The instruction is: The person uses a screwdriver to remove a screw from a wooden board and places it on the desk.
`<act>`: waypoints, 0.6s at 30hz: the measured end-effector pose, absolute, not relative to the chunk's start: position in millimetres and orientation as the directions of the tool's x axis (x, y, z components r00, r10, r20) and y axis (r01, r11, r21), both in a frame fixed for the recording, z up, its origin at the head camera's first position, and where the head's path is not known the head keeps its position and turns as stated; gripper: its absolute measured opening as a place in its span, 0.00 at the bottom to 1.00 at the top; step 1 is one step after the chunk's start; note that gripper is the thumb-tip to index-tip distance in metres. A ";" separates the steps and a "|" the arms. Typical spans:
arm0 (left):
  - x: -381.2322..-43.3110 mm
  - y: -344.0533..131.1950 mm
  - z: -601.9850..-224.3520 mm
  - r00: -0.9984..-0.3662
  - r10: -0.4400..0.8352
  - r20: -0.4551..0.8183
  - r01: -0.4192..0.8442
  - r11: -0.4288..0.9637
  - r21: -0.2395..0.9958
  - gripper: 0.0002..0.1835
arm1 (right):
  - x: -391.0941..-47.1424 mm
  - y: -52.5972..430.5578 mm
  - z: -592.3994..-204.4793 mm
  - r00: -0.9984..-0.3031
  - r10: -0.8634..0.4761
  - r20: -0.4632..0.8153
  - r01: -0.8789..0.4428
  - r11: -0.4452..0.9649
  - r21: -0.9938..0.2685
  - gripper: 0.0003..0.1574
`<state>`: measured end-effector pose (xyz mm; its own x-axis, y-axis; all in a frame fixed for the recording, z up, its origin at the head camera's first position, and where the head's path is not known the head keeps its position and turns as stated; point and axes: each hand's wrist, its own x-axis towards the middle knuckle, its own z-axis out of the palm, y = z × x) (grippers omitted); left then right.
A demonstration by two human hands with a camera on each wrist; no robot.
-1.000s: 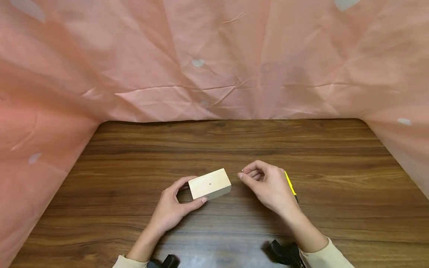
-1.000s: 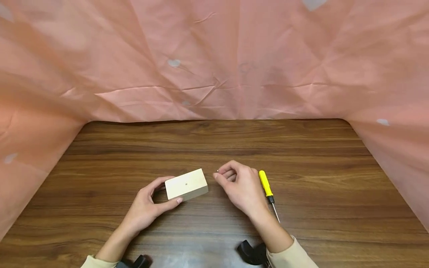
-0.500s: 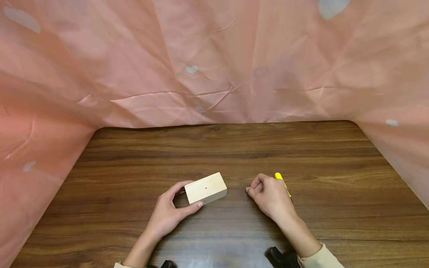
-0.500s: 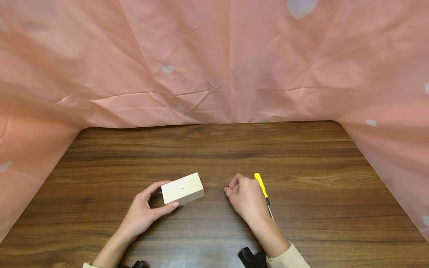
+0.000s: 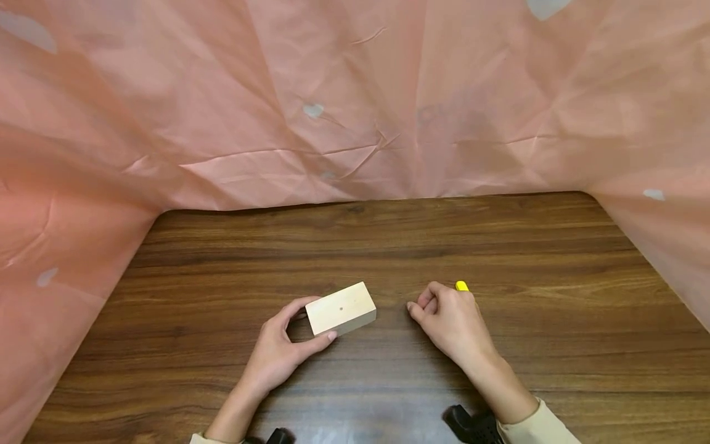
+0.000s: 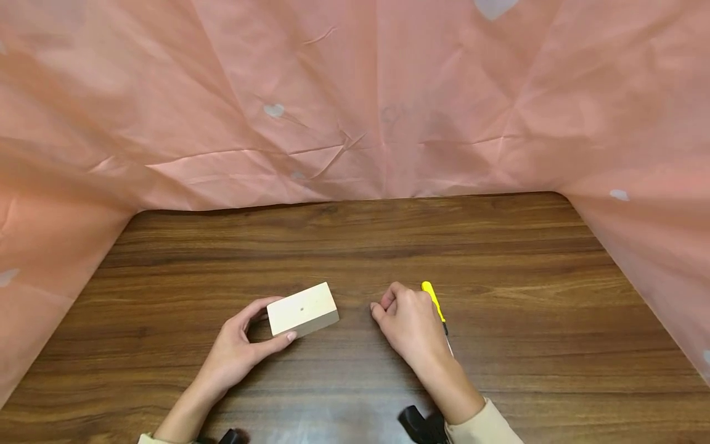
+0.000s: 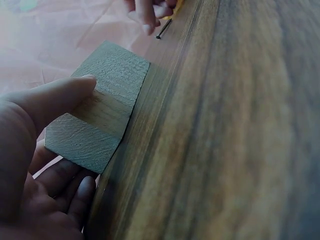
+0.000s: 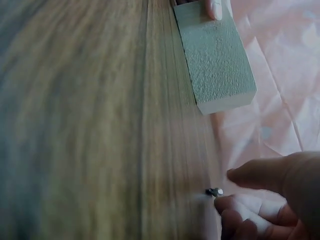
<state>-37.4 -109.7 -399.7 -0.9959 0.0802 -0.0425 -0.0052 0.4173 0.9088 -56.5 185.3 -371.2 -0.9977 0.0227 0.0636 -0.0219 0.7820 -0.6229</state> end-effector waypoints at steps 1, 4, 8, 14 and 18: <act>-37.8 -109.6 -399.7 -0.996 0.079 -0.046 -0.009 0.417 0.909 0.31 | -56.7 185.4 -370.2 -0.998 0.023 0.062 -0.021 0.780 -0.626 0.13; -38.1 -109.2 -400.1 -0.995 0.077 -0.058 -0.021 0.416 0.909 0.30 | -55.6 185.6 -368.5 -0.999 0.021 0.043 -0.011 0.777 -0.630 0.13; -38.3 -108.3 -401.0 -0.995 0.082 -0.059 -0.020 0.411 0.911 0.31 | -54.4 185.8 -367.6 -0.999 0.010 0.032 -0.013 0.777 -0.630 0.14; -40.2 -109.2 -400.1 -0.993 0.110 -0.034 0.013 0.401 0.916 0.35 | -54.4 190.5 -359.6 -0.994 -0.063 0.090 -0.104 0.800 -0.591 0.09; -43.2 -114.6 -394.4 -0.992 0.124 -0.002 0.049 0.409 0.911 0.38 | -53.7 198.2 -346.8 -0.978 -0.122 0.167 -0.196 0.799 -0.569 0.10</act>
